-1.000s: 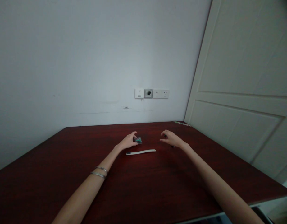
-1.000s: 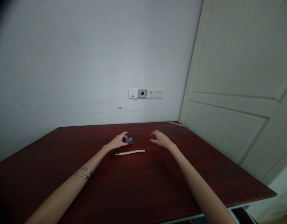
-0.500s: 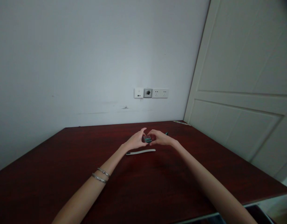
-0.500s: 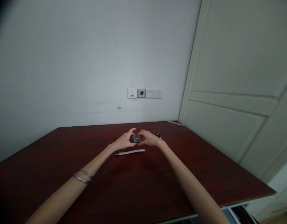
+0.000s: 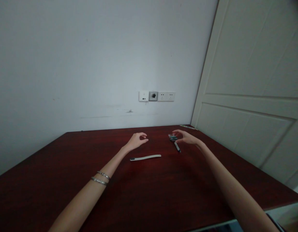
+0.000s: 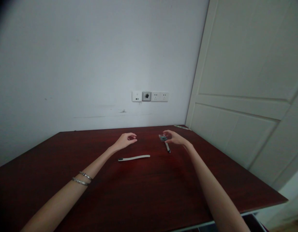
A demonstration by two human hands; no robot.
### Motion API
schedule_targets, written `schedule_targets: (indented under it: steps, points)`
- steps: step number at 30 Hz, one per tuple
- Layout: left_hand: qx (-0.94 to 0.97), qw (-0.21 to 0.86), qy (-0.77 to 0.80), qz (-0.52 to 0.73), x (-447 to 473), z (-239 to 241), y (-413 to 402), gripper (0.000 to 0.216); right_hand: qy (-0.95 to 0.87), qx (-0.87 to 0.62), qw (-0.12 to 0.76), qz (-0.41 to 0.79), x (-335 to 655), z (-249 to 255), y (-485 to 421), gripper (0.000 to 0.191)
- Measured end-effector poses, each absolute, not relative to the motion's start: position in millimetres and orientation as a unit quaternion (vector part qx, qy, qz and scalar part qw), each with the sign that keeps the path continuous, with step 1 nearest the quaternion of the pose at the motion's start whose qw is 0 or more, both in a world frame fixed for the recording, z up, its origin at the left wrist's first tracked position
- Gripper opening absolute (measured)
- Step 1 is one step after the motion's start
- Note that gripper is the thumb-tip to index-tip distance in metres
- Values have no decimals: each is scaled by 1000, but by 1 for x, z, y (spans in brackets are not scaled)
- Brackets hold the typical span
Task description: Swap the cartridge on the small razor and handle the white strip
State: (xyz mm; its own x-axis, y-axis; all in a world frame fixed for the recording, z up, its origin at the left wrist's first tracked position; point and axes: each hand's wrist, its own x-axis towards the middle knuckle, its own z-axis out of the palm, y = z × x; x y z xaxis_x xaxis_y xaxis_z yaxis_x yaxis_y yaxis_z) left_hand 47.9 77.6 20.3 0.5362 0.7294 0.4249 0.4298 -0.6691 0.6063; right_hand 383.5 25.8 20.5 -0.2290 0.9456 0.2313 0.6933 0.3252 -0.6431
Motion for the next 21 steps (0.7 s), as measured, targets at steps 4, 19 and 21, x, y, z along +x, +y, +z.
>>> schedule_targets:
  steps: [4,19,21]
  points:
    - [837,235,360,337,33,14,90,28,-710,-611,275,217,425,5,23,62]
    - [835,231,403,296,14,1,97,19,-678,-651,210,269,448,-26,36,64]
    - [833,231,407,295,13,0,98,18,-676,-655,203,270,446,-22,35,64]
